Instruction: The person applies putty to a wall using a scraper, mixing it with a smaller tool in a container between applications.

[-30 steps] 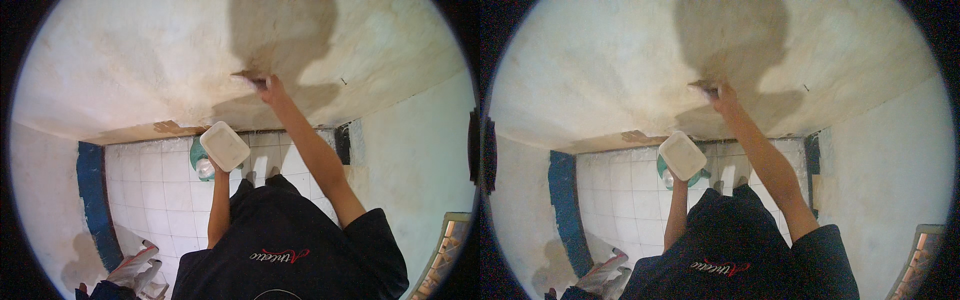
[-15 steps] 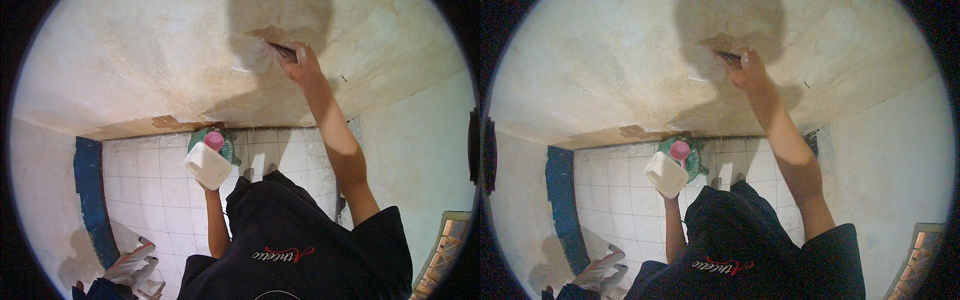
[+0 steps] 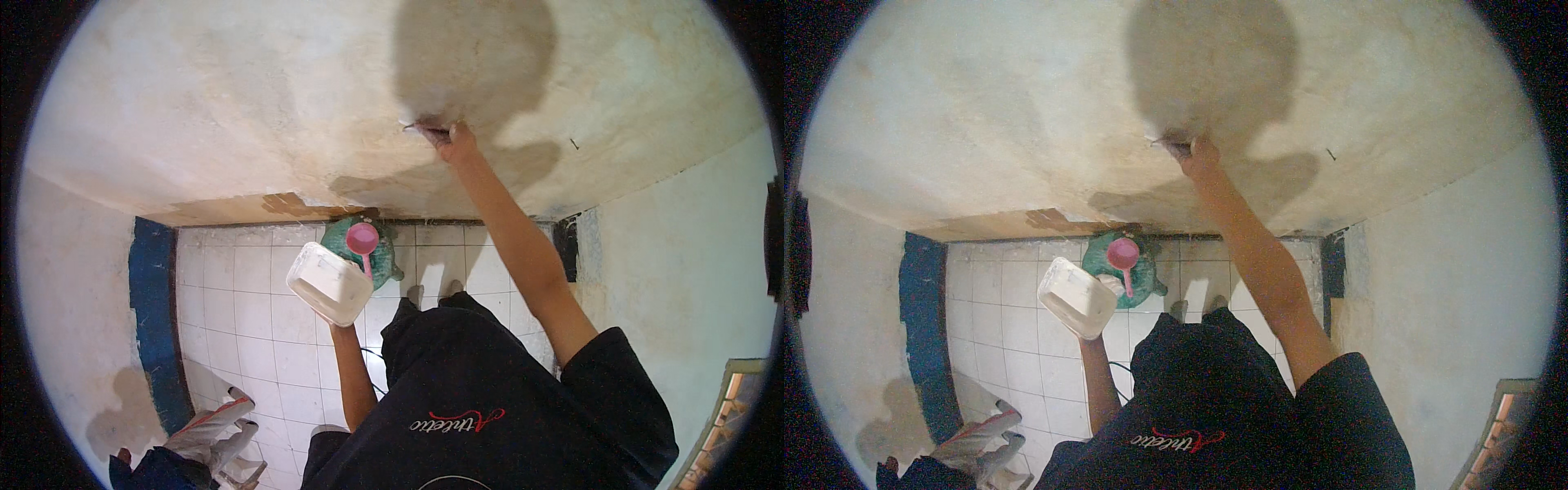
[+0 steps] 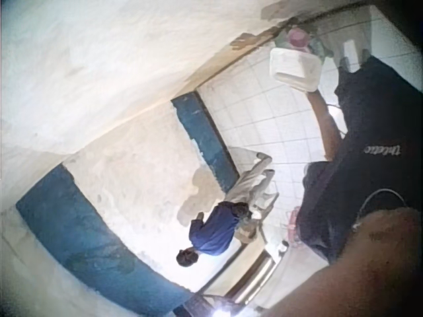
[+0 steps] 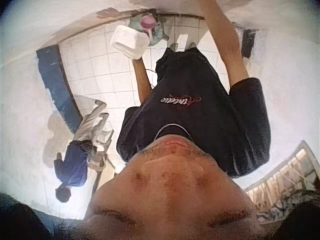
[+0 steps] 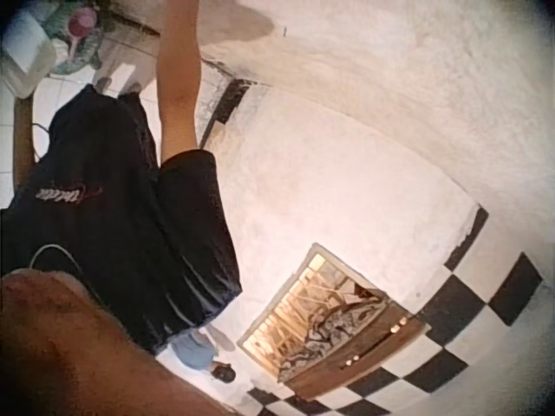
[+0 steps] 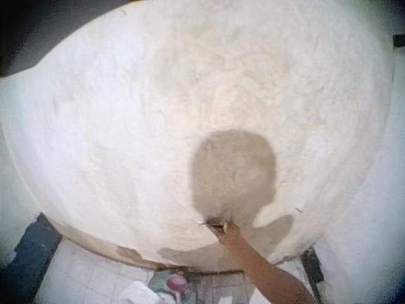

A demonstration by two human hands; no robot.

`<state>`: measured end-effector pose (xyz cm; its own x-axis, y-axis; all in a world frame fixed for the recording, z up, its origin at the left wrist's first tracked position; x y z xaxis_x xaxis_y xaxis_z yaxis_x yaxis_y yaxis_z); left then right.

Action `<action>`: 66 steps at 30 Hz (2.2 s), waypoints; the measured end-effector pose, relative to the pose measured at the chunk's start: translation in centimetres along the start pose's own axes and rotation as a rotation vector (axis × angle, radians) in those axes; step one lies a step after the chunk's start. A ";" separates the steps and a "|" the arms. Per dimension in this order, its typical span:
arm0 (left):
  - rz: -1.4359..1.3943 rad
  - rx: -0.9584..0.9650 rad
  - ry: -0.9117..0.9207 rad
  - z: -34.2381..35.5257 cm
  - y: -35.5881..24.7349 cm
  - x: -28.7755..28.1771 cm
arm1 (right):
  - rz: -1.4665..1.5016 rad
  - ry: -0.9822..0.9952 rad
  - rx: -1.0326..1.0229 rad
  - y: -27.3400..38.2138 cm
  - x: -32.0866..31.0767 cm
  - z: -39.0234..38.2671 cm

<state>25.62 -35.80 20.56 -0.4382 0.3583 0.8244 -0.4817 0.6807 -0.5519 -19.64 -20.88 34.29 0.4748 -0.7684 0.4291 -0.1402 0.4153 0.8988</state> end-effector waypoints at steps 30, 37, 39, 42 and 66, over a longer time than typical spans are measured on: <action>-0.086 0.047 0.206 -1.4 -0.8 3.7 | -0.199 0.213 -0.055 2.8 9.6 -2.9; -0.227 0.020 0.089 -2.4 -0.8 2.5 | 0.580 0.106 0.055 17.2 14.1 -3.9; -0.321 0.005 0.112 -2.2 -0.4 3.0 | 0.721 0.296 0.006 20.3 15.1 -4.5; -0.021 0.182 -0.109 -2.5 -0.9 1.2 | 0.658 0.025 0.023 22.8 16.6 -7.8; 0.732 0.228 -0.037 -2.8 -3.2 0.4 | 0.014 0.133 0.052 22.3 12.8 -5.3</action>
<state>29.12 -36.05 22.98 -0.7287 0.6428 0.2362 -0.2019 0.1279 -0.9710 -12.10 -18.85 59.30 0.5828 -0.6900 0.4292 -0.1906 0.3974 0.8976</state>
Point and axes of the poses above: each hand's wrist, its own z-axis towards the middle knuckle, its own x-axis out of the palm, y = z × x, the point moved 6 cm from there along z, towards the middle knuckle, and after that the axes turned 8 degrees about y, right-handed, at the moved point
